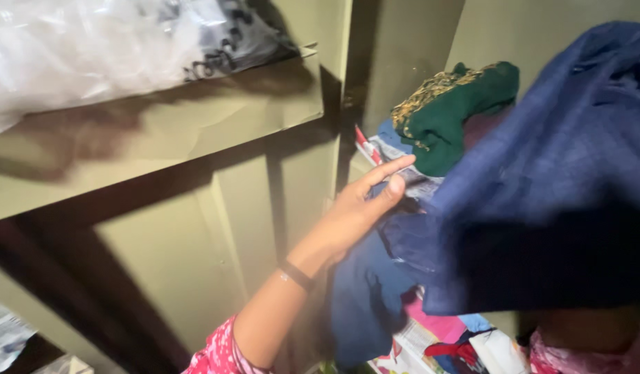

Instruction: The person removes several clothing items, including a light blue shirt, navy pants, a maroon sweater, and patterned socks, from a metal closet one by one, holds them up by hand, and then places them back inside or onto a nearby bed.

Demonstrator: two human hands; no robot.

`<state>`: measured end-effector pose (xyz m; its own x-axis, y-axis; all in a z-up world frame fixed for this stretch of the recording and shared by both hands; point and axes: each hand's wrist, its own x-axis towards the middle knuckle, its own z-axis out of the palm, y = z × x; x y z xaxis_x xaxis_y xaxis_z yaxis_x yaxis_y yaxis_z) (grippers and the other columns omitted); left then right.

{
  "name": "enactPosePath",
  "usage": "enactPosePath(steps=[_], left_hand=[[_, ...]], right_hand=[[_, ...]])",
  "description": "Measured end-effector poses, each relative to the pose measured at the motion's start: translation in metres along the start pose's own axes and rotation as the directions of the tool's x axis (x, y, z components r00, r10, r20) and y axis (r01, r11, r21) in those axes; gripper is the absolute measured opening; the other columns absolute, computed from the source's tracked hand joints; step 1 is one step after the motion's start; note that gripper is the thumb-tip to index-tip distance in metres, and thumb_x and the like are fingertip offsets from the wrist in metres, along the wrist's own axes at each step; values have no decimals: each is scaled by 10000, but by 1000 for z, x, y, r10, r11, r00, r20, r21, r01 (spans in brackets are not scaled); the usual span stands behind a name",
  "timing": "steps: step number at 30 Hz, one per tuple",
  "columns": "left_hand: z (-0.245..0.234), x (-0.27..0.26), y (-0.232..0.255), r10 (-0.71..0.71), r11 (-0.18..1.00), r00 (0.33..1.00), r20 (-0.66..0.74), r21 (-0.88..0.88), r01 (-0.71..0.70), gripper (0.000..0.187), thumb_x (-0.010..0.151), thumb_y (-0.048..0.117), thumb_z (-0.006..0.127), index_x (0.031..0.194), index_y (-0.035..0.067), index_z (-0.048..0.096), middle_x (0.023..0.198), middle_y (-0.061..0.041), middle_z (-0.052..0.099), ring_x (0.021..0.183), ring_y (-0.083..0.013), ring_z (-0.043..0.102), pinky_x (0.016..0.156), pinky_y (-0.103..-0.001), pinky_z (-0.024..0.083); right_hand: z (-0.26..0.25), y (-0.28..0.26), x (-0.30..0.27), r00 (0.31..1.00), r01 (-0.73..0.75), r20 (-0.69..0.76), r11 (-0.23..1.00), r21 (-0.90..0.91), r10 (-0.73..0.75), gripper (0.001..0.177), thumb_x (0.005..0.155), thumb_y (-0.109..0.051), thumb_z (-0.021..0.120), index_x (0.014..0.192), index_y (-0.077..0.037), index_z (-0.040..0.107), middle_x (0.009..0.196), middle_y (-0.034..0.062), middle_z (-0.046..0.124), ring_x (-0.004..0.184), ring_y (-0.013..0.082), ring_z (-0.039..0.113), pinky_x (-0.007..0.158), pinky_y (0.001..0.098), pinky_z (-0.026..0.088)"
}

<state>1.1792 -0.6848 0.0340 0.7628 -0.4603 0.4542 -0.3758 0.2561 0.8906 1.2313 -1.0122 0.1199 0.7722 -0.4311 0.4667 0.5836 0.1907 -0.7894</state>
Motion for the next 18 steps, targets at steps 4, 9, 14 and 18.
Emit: enactPosePath(steps=[4,9,14,18], left_hand=[[-7,-34,30,150,914,988,23,379,-147,783,807,480,808,1501,196,583,1299,-87,630,1230,-197,594,1075,-347,451],[-5,-70,54,85,818,994,72,564,-111,1108,563,508,911,1550,183,527,1076,-96,538,1045,-258,579,930,-363,484],[-6,-104,72,222,797,962,157,539,-272,1106,631,464,910,1576,109,456,1087,-102,518,1064,-258,558,954,-352,466],[2,-124,85,272,735,959,-79,660,-155,660,817,343,797,1371,40,604,1041,-113,583,984,-242,624,884,-326,514]], right_hand=[[12,20,-23,994,-109,41,991,73,106,279,1037,-227,631,1197,0,665,1132,148,691,1049,298,653,907,442,525],[29,33,-59,976,-207,94,973,99,198,310,1032,-251,624,1213,-2,659,1140,136,692,1056,279,653,912,431,529],[42,37,-97,945,-301,161,950,79,286,341,1027,-275,618,1230,-4,654,1148,125,692,1062,259,654,916,421,533],[64,32,-127,897,-361,282,932,23,340,366,1023,-295,613,1243,-5,650,1154,116,692,1067,244,654,920,412,536]])
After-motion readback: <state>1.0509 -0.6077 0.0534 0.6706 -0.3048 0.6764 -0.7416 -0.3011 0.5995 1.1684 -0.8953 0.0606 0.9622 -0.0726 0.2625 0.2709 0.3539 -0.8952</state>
